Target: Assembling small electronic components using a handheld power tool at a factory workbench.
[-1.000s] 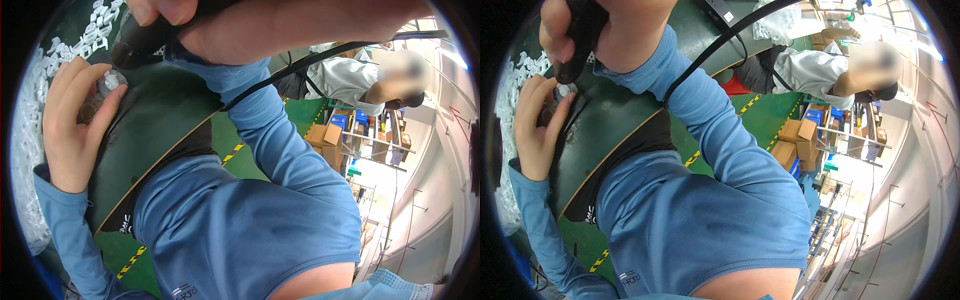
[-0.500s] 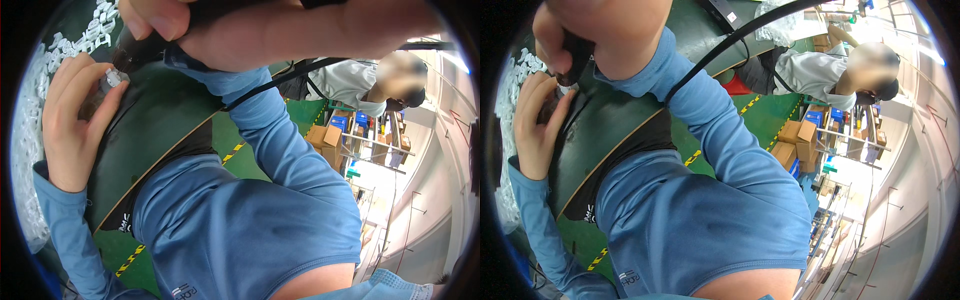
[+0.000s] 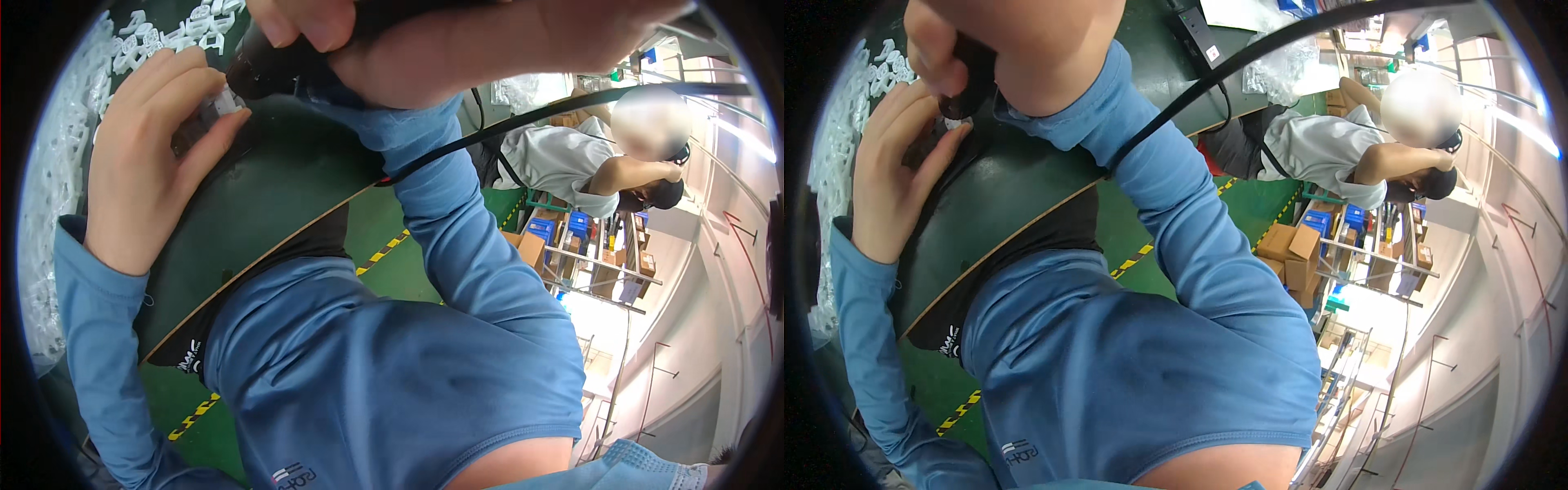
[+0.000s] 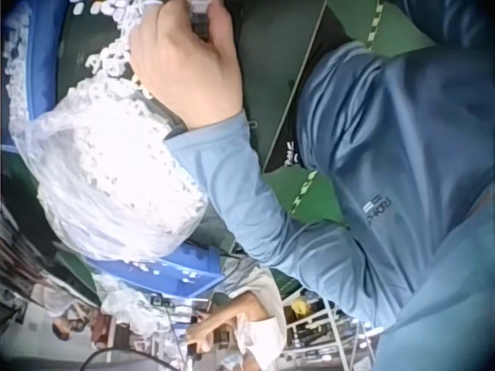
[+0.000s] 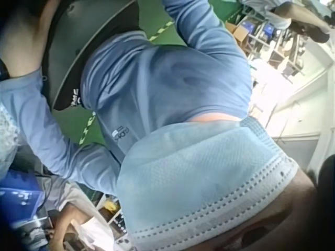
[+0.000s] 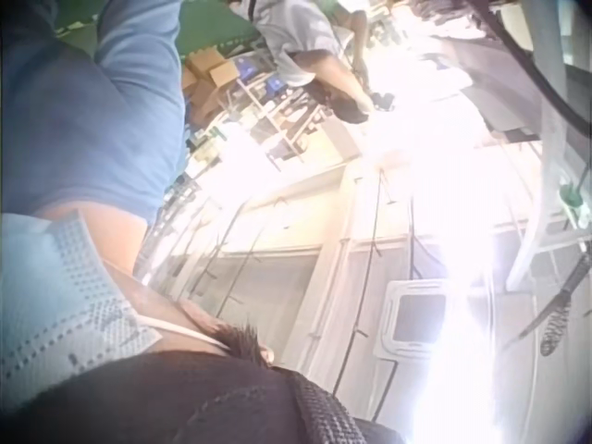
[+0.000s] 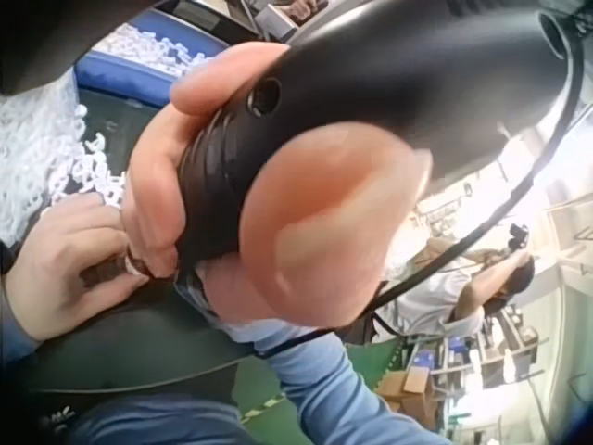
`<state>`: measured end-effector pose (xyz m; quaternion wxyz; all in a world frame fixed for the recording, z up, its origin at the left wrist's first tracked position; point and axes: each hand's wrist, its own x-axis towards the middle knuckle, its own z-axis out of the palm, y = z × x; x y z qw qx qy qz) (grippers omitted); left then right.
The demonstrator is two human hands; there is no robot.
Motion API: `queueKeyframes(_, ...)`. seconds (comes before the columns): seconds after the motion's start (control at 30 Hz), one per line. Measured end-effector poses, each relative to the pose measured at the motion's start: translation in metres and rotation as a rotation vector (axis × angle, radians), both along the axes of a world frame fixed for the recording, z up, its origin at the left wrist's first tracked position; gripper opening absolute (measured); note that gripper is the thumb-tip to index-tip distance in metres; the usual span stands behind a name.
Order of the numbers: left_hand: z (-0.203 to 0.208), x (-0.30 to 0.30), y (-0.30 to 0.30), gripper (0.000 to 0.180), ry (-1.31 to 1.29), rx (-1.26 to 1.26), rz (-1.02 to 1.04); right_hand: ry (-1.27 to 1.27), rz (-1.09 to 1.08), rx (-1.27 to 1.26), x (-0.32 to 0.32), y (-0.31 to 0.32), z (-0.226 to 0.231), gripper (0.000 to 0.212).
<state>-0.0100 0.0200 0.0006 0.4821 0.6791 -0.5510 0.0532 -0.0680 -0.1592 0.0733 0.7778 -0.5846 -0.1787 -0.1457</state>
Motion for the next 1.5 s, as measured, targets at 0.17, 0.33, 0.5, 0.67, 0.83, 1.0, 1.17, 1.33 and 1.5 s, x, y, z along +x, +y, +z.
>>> queueKeyframes(0.17, 0.003, 0.000, -0.005, 0.025, 0.011, 0.004, -0.020, -0.010, 0.008, 0.031, -0.004, -0.001, 0.006, 0.071)
queueKeyframes(0.33, -0.002, 0.000, 0.001, 0.029, -0.043, -0.025, 0.040, -0.046, 0.039, 0.095, 0.002, -0.005, -0.002, 0.071)
queueKeyframes(0.5, 0.001, -0.002, -0.004, 0.029, -0.052, -0.038, 0.011, -0.146, 0.032, 0.140, 0.002, -0.017, 0.001, 0.071)
queueKeyframes(0.67, 0.004, -0.002, 0.001, 0.028, 0.016, 0.066, 0.004, -0.317, -0.008, 0.267, -0.011, -0.035, 0.015, 0.073)
queueKeyframes(0.83, 0.007, -0.002, -0.002, 0.028, 0.054, 0.068, -0.017, -0.152, -0.148, 0.190, -0.018, -0.045, 0.012, 0.064)
queueKeyframes(1.0, 0.007, 0.000, 0.002, 0.028, 0.056, 0.085, -0.021, -0.159, -0.060, 0.201, -0.006, -0.047, -0.003, 0.061)
queueKeyframes(1.17, 0.005, -0.001, -0.003, 0.028, 0.014, 0.029, -0.025, -0.155, -0.143, 0.221, -0.016, -0.039, 0.009, 0.063)
queueKeyframes(1.33, 0.002, 0.000, 0.002, 0.028, 0.024, 0.051, -0.014, -0.154, -0.152, 0.205, -0.014, -0.040, 0.001, 0.064)
queueKeyframes(1.5, 0.005, 0.000, -0.001, 0.028, 0.040, 0.059, -0.038, -0.211, -0.070, 0.180, -0.013, -0.045, 0.001, 0.066)
